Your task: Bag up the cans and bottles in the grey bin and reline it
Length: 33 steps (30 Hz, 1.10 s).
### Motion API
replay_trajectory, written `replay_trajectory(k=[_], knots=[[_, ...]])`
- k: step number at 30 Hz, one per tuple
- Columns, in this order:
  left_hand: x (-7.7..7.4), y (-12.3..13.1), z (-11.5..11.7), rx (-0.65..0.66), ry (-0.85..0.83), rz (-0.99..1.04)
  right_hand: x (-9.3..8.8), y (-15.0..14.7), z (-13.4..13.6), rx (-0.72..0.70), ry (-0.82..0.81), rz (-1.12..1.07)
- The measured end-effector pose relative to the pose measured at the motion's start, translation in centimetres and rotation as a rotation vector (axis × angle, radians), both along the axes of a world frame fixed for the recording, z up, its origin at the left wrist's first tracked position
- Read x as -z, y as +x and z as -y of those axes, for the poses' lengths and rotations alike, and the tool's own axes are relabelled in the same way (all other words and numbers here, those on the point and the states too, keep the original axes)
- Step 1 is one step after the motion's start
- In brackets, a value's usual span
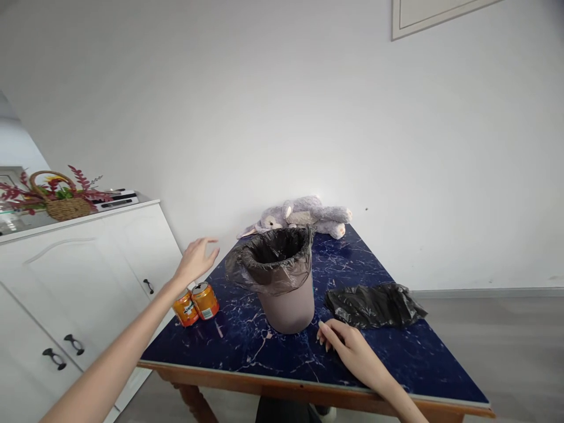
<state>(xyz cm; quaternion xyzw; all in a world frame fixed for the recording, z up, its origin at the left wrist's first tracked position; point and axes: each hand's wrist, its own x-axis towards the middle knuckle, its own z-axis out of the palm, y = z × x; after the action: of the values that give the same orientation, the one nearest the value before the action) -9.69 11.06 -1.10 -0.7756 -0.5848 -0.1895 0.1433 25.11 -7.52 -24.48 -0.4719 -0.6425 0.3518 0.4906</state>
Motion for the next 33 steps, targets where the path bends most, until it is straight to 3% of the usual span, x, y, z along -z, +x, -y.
replay_trajectory(k=[4,7,9,12,14,16,19,21,24,27,30,33], knots=[[3.1,-4.6,-0.5,-0.116,-0.239,-0.120,0.2,0.0,0.0,-0.003,0.015,-0.003],[4.9,-6.2,0.1,-0.105,-0.336,-0.165,0.1,0.0,0.0,0.003,0.013,0.001],[5.2,-6.4,0.3,-0.090,-0.354,-0.174,0.2,0.0,0.0,-0.001,0.005,0.001],[3.6,-5.2,0.9,-0.101,-0.233,-0.139,0.2,0.1,-0.1,-0.007,0.002,0.003],[1.2,-3.3,1.9,-0.070,0.019,-0.016,0.3,0.0,-0.1,-0.005,0.000,0.005],[-1.6,-0.6,3.5,0.061,0.293,0.168,0.3,0.0,0.0,-0.001,-0.005,0.002],[-5.1,3.5,6.3,0.275,0.376,0.346,0.2,0.0,0.1,-0.001,-0.010,-0.004],[-6.3,5.7,8.0,0.357,0.332,0.330,0.1,0.0,0.1,-0.007,-0.018,-0.005],[-6.2,7.5,9.7,0.422,0.178,0.195,0.2,0.1,0.0,-0.003,-0.016,-0.003],[-5.1,7.3,10.1,0.448,0.060,0.154,0.3,0.1,-0.1,0.002,-0.004,0.004],[-3.8,5.0,8.3,0.398,0.113,0.087,0.3,0.0,-0.1,-0.007,0.003,0.012],[-1.8,0.7,4.6,0.235,0.078,-0.051,0.3,0.0,0.0,0.000,0.007,0.013]])
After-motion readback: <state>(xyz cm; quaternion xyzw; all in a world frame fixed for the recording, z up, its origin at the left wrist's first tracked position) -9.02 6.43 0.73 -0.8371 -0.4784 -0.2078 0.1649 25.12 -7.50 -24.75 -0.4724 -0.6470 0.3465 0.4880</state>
